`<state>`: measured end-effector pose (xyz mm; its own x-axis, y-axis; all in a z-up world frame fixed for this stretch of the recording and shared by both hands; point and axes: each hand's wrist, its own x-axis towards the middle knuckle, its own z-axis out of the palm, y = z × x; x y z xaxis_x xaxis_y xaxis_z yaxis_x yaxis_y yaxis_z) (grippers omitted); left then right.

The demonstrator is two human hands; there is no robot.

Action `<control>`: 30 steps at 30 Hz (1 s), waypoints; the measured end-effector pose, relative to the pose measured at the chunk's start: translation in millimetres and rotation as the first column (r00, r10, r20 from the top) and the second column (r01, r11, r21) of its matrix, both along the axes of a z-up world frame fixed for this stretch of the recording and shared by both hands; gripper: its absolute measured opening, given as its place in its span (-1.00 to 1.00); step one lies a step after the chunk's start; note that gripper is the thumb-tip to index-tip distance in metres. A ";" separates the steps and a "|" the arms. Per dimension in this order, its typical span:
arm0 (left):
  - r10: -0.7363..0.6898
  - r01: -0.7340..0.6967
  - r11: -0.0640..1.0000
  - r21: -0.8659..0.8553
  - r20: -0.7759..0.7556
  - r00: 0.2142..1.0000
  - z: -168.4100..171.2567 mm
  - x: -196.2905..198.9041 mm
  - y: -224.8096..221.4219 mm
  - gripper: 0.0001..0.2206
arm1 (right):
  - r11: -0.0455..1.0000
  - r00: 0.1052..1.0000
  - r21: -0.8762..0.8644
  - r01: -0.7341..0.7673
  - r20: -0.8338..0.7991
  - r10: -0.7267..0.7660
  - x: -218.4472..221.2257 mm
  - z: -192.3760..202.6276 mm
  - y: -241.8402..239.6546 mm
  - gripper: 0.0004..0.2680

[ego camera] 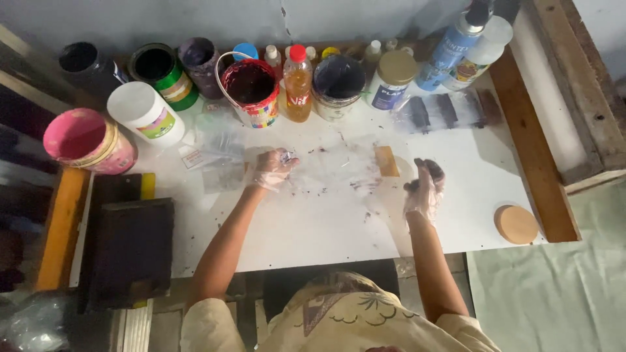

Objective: Preparing small strips and stirring ink for screen printing on a workbench.

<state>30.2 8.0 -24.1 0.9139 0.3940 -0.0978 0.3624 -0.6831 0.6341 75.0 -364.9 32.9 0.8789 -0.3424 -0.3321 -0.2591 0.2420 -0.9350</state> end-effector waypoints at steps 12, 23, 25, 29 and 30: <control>-0.013 -0.002 0.971 -0.240 -0.059 0.998 -32.0 9.8 30.7 -0.73 | 0.908 0.876 0.101 -0.407 0.325 0.357 48.3 37.8 112.2 -0.67; 0.059 -0.082 0.983 -0.166 -0.137 0.989 -25.7 -12.8 38.2 -0.69 | 0.894 0.863 -0.077 -0.442 0.235 0.447 52.5 -5.8 137.1 -0.60; 0.098 -0.112 0.985 -0.129 -0.106 0.989 -45.9 -11.9 42.6 -0.68 | 0.900 0.891 -0.163 -0.403 0.154 0.427 49.1 -0.1 139.2 -0.64; 0.174 -0.176 0.966 -0.188 -0.031 0.984 -15.1 -30.5 45.0 -0.71 | 0.885 0.886 -0.207 -0.417 0.126 0.447 40.7 11.5 142.7 -0.62; 0.136 -0.136 0.991 -0.022 0.033 0.990 0.5 -37.9 41.2 -0.72 | 0.882 0.883 -0.205 -0.425 0.123 0.454 39.1 14.5 143.2 -0.60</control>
